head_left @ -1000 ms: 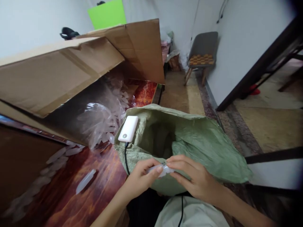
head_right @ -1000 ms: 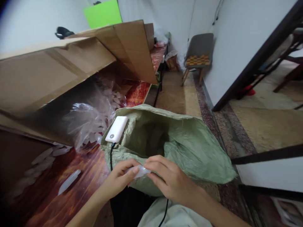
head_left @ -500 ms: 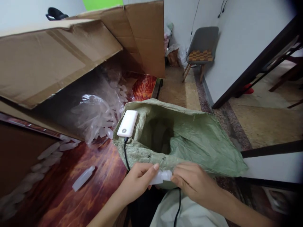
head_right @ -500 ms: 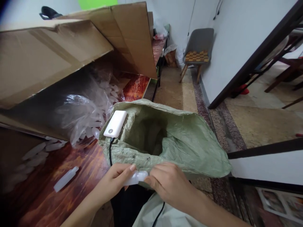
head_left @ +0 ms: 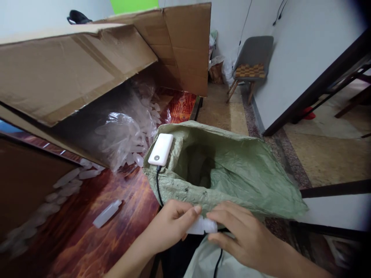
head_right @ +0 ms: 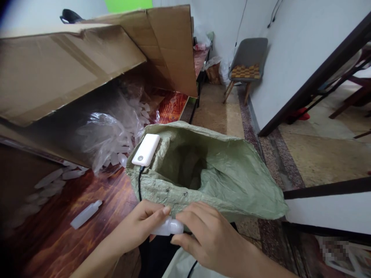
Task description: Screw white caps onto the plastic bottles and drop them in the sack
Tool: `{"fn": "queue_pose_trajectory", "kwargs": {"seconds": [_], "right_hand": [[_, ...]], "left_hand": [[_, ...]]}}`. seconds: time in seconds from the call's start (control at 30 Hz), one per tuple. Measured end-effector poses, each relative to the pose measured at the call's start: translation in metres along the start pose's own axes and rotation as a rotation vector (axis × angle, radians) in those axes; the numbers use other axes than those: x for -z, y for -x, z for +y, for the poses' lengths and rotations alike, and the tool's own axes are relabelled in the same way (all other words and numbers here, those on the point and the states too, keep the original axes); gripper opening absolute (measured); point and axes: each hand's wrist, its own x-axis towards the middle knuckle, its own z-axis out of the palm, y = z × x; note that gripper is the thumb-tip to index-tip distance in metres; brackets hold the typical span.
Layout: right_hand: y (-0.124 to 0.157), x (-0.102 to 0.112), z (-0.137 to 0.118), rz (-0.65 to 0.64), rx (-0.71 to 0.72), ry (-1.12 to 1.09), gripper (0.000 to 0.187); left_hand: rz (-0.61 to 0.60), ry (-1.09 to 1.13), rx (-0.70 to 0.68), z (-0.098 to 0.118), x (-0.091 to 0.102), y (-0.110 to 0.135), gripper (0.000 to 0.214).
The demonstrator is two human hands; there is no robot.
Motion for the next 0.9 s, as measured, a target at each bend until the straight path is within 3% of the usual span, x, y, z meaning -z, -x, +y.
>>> {"fn": "queue_pose_trajectory", "kwargs": {"seconds": [0.07, 0.13, 0.27, 0.33, 0.43, 0.57, 0.63, 0.7, 0.83, 0.9], "right_hand": [[0.000, -0.002, -0.001, 0.005, -0.101, -0.047, 0.045], [0.001, -0.004, -0.002, 0.058, -0.133, -0.020, 0.053], [0.007, -0.008, -0.002, 0.192, 0.124, 0.166, 0.052], [0.008, -0.009, -0.001, 0.116, 0.119, 0.134, 0.047], [0.007, -0.010, 0.002, 0.085, 0.012, 0.098, 0.055], [0.006, -0.010, 0.012, 0.031, 0.207, 0.174, 0.054], [0.005, -0.011, 0.018, -0.040, 0.119, 0.168, 0.057], [0.004, -0.012, 0.018, -0.007, 0.066, 0.156, 0.062], [0.001, -0.020, 0.004, 0.114, 0.177, 0.118, 0.032], [0.000, -0.026, -0.006, 0.118, 0.046, 0.023, 0.018]], "left_hand": [[0.007, -0.040, -0.013, 0.002, -0.001, 0.001, 0.059], [0.015, -0.059, -0.014, 0.004, 0.000, 0.002, 0.059], [0.032, -0.079, -0.031, 0.006, 0.004, 0.006, 0.058], [0.040, -0.090, -0.028, 0.006, 0.007, 0.007, 0.058], [0.029, -0.074, -0.002, 0.006, 0.008, 0.007, 0.058], [-0.005, -0.040, 0.000, 0.007, 0.008, 0.009, 0.058], [-0.004, -0.037, -0.002, 0.008, 0.008, 0.010, 0.058], [0.001, -0.042, 0.003, 0.008, 0.009, 0.010, 0.058], [-0.019, -0.038, 0.024, 0.006, 0.008, 0.009, 0.058], [0.025, -0.069, -0.009, 0.005, 0.004, 0.009, 0.057]]}}
